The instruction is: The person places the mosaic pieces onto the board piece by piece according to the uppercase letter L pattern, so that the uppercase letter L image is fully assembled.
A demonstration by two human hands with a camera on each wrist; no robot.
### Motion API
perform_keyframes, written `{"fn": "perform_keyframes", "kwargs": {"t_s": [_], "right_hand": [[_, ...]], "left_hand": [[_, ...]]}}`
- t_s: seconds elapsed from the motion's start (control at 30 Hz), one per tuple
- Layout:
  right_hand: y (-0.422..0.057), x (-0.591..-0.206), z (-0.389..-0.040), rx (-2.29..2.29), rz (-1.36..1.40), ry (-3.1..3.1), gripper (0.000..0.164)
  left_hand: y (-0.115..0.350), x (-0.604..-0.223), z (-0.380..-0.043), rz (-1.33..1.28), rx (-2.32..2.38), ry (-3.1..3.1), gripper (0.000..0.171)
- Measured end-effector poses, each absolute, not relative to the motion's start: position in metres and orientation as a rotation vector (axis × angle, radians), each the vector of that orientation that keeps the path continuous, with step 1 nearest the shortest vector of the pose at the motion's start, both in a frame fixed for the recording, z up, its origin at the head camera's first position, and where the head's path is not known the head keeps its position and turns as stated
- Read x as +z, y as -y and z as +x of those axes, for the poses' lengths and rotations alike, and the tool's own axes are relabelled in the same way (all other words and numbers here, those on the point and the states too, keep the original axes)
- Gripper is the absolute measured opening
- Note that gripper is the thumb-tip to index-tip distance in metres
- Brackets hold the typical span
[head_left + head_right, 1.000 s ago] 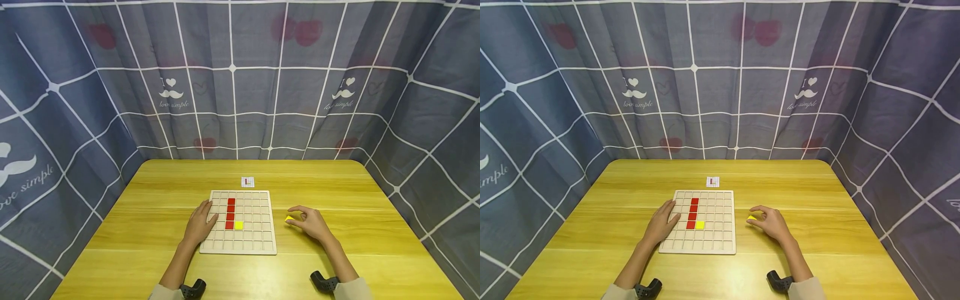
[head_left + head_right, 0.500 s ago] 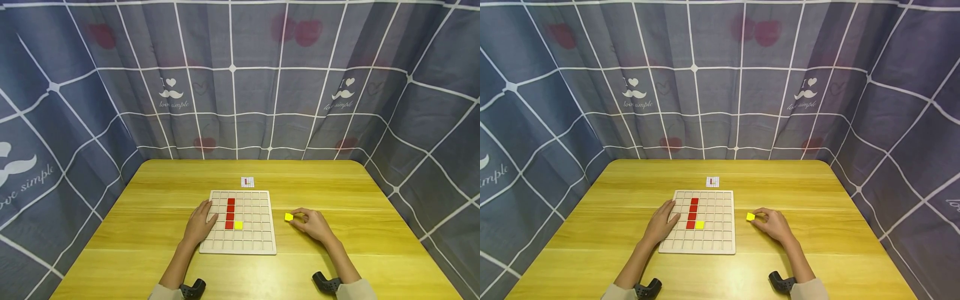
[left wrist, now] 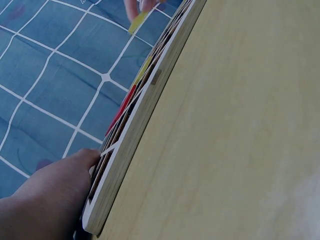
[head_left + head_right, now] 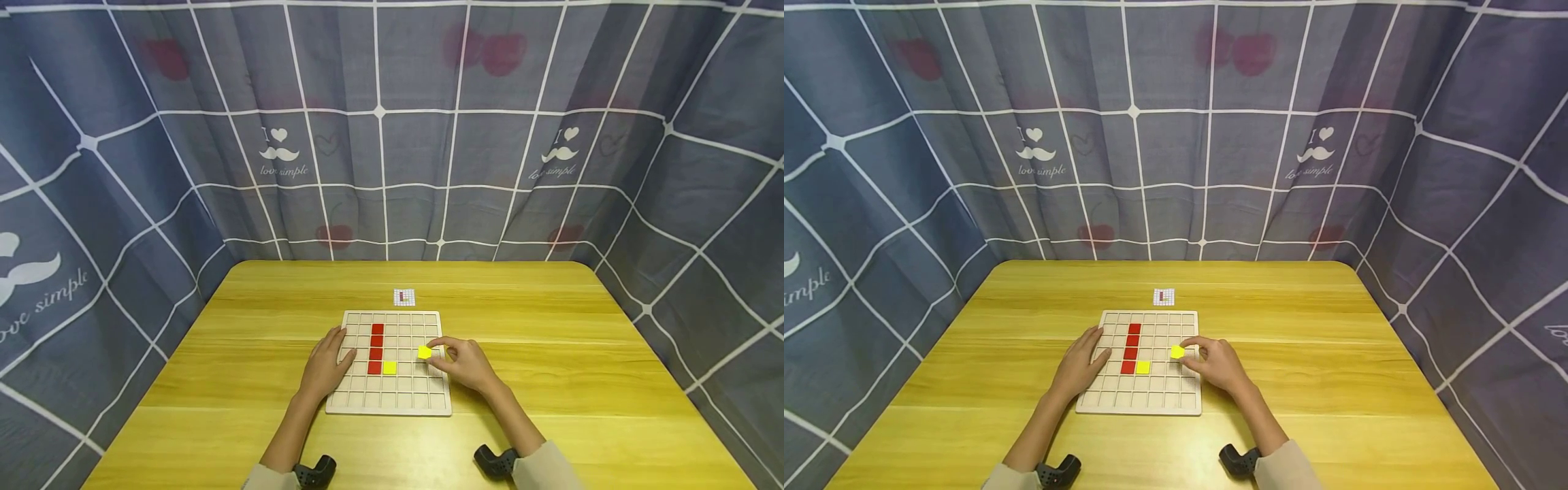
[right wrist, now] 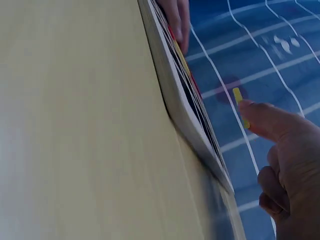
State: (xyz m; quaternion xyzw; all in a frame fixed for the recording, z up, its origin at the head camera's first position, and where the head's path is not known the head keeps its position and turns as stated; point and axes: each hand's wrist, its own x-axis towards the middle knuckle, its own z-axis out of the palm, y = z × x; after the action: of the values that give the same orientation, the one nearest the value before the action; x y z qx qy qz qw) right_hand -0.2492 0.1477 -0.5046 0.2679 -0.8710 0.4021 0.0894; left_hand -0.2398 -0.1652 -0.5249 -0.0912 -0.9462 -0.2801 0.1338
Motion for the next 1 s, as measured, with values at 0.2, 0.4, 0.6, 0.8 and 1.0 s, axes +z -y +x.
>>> {"fn": "perform_keyframes", "kwargs": {"t_s": [0.2, 0.4, 0.6, 0.8, 1.0], "right_hand": [[-0.122, -0.509, -0.246, 1.101, 0.853, 2.66, 0.022], [-0.112, -0.514, -0.245, 1.024, 0.871, 2.691, 0.023], [-0.111, -0.516, -0.244, 1.019, 0.869, 2.698, 0.023], [-0.113, -0.516, -0.246, 1.073, 0.878, 2.73, 0.027], [-0.126, -0.514, -0.249, 1.251, 0.838, 2.743, 0.03]], "left_hand": [[0.165, -0.525, -0.24, -0.265, -0.816, 2.742, 0.057], [0.165, -0.524, -0.239, -0.265, -0.816, 2.741, 0.056], [0.166, -0.524, -0.238, -0.261, -0.81, 2.751, 0.056], [0.166, -0.525, -0.239, -0.261, -0.806, 2.751, 0.056], [0.166, -0.526, -0.24, -0.263, -0.822, 2.75, 0.057]]}}
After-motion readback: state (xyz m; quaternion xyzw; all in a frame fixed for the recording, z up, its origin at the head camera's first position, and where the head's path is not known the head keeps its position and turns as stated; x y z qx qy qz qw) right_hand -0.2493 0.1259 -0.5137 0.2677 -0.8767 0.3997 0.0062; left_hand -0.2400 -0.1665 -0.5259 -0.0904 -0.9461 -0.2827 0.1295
